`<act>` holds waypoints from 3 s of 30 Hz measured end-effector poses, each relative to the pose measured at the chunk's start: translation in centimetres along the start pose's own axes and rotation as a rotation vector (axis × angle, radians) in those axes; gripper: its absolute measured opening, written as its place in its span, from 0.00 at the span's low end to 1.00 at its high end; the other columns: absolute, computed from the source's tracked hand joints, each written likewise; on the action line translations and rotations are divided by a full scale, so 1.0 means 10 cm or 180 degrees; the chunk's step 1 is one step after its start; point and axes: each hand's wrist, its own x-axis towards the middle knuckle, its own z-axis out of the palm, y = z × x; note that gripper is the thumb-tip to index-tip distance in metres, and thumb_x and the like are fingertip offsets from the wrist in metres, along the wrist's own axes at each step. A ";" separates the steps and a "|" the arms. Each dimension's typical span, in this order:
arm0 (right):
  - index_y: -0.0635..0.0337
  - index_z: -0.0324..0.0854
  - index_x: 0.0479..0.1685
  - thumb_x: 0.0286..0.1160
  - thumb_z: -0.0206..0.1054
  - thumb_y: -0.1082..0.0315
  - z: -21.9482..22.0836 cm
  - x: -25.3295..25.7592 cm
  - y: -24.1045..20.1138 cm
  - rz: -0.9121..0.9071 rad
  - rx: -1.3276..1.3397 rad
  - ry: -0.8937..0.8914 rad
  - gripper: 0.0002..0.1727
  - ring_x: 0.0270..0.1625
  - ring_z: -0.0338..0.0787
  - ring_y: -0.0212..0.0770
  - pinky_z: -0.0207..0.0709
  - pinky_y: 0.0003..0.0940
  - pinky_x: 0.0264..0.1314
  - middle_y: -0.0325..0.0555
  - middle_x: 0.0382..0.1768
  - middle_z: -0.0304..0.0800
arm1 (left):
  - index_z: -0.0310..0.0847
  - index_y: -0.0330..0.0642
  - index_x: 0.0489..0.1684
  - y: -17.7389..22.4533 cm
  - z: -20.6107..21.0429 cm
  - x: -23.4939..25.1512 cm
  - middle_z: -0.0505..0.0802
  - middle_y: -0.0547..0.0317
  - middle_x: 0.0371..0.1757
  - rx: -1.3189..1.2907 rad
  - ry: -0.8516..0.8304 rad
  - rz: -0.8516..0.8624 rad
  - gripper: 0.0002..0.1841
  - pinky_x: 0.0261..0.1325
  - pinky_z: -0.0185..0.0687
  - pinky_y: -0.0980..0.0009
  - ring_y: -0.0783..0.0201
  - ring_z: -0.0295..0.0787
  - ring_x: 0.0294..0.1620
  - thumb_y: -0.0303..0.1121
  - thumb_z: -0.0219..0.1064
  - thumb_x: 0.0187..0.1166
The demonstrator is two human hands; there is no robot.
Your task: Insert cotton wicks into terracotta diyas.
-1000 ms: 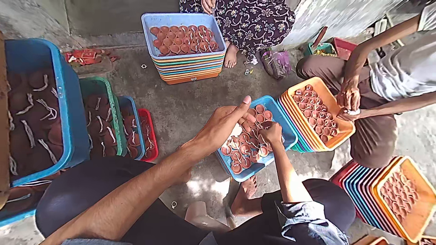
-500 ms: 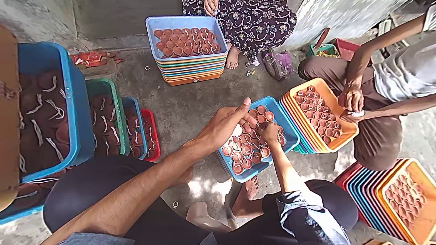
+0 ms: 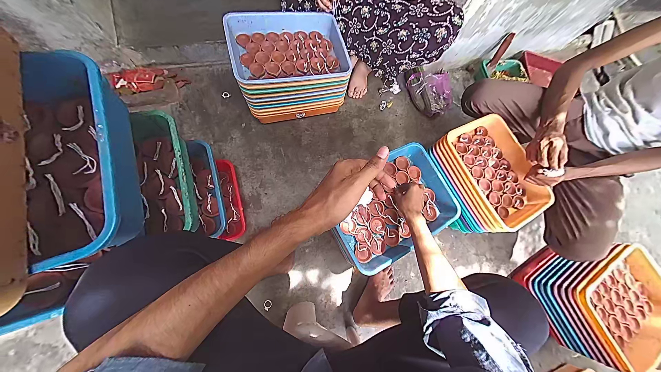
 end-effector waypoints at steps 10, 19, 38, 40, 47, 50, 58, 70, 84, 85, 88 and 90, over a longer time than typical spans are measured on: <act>0.66 0.91 0.38 0.72 0.74 0.63 0.08 0.01 0.06 -0.0339 0.0455 0.0063 0.12 0.60 0.86 0.66 0.74 0.66 0.67 0.63 0.46 0.91 | 0.91 0.43 0.43 0.00 0.00 0.00 0.93 0.57 0.36 0.0008 0.0007 0.0037 0.35 0.14 0.70 0.75 0.66 0.82 0.20 0.59 0.41 0.93; 0.65 0.91 0.46 0.81 0.66 0.61 -0.02 -0.04 0.04 -0.0009 0.0973 -0.0107 0.15 0.44 0.91 0.60 0.80 0.66 0.51 0.61 0.41 0.92 | 0.91 0.42 0.44 0.02 -0.02 0.04 0.95 0.58 0.39 -0.0015 -0.0037 -0.0002 0.35 0.19 0.75 0.74 0.67 0.87 0.26 0.57 0.39 0.94; 0.62 0.92 0.42 0.74 0.73 0.64 -0.01 0.00 0.08 -0.0337 0.0354 -0.0329 0.10 0.53 0.90 0.66 0.78 0.72 0.57 0.62 0.46 0.93 | 0.91 0.40 0.42 0.03 -0.02 0.05 0.93 0.58 0.35 -0.0088 -0.0018 0.0007 0.35 0.19 0.73 0.75 0.68 0.82 0.21 0.56 0.39 0.95; 0.63 0.92 0.44 0.74 0.74 0.63 0.02 0.03 0.09 -0.0199 0.0457 -0.0305 0.11 0.52 0.91 0.65 0.79 0.71 0.57 0.62 0.45 0.93 | 0.91 0.40 0.42 0.03 -0.01 0.05 0.93 0.58 0.35 -0.0093 -0.0009 0.0016 0.35 0.19 0.73 0.75 0.68 0.82 0.21 0.56 0.39 0.95; 0.63 0.92 0.46 0.74 0.75 0.62 0.08 0.01 0.04 0.0072 0.0653 -0.0069 0.13 0.50 0.92 0.63 0.79 0.70 0.57 0.61 0.44 0.94 | 0.91 0.40 0.45 0.03 -0.02 0.05 0.93 0.58 0.37 -0.0137 0.0002 0.0031 0.35 0.21 0.73 0.76 0.68 0.83 0.24 0.56 0.38 0.95; 0.62 0.92 0.47 0.73 0.75 0.62 0.06 -0.01 0.02 0.0190 0.0783 -0.0071 0.13 0.50 0.93 0.61 0.80 0.68 0.58 0.59 0.45 0.95 | 0.91 0.41 0.46 0.01 -0.03 0.03 0.93 0.57 0.38 -0.0137 -0.0015 0.0018 0.37 0.18 0.70 0.76 0.68 0.81 0.22 0.58 0.36 0.94; 0.56 0.93 0.42 0.73 0.76 0.59 -0.80 -0.23 -0.53 -0.0293 0.1851 0.0400 0.10 0.35 0.90 0.41 0.83 0.46 0.41 0.44 0.36 0.94 | 0.84 0.43 0.62 -0.03 -0.01 0.04 0.90 0.54 0.46 -0.0555 -0.0103 0.0443 0.37 0.18 0.73 0.77 0.67 0.80 0.23 0.60 0.30 0.93; 0.67 0.90 0.46 0.67 0.82 0.68 -1.74 -1.59 -1.60 -0.1056 0.4565 -0.0921 0.14 0.40 0.92 0.36 0.88 0.30 0.47 0.49 0.38 0.93 | 0.70 0.43 0.77 -0.04 0.02 0.00 0.82 0.55 0.71 0.0094 0.0178 0.1555 0.34 0.54 0.84 0.68 0.65 0.84 0.59 0.57 0.28 0.93; 0.68 0.91 0.42 0.67 0.79 0.76 -1.79 -1.47 -1.45 -0.0705 0.4841 -0.0037 0.07 0.36 0.92 0.39 0.90 0.33 0.46 0.53 0.35 0.93 | 0.76 0.38 0.75 -0.04 0.08 -0.03 0.90 0.47 0.62 -0.0805 -0.0430 0.0447 0.19 0.69 0.85 0.61 0.58 0.89 0.61 0.31 0.57 0.88; 0.68 0.91 0.43 0.68 0.78 0.75 -1.80 -1.46 -1.43 -0.0701 0.4822 -0.0060 0.08 0.37 0.92 0.39 0.90 0.33 0.46 0.53 0.36 0.93 | 0.77 0.37 0.74 -0.04 0.08 -0.03 0.90 0.47 0.61 -0.0812 -0.0405 0.0401 0.18 0.69 0.85 0.61 0.58 0.90 0.60 0.31 0.55 0.90; 0.66 0.92 0.51 0.74 0.75 0.72 -1.82 -1.44 -1.36 -0.0681 0.4731 0.0039 0.11 0.42 0.92 0.40 0.89 0.34 0.49 0.53 0.43 0.93 | 0.80 0.38 0.71 -0.03 0.08 -0.03 0.91 0.47 0.58 -0.0778 -0.0309 0.0334 0.17 0.66 0.86 0.60 0.57 0.91 0.57 0.31 0.55 0.91; 0.63 0.92 0.48 0.74 0.74 0.70 -1.82 -1.43 -1.33 -0.0717 0.4624 0.0311 0.09 0.41 0.91 0.39 0.89 0.35 0.49 0.50 0.41 0.93 | 0.81 0.38 0.72 -0.02 0.07 -0.03 0.91 0.47 0.59 -0.0745 -0.0258 0.0352 0.17 0.67 0.86 0.60 0.57 0.91 0.58 0.31 0.56 0.91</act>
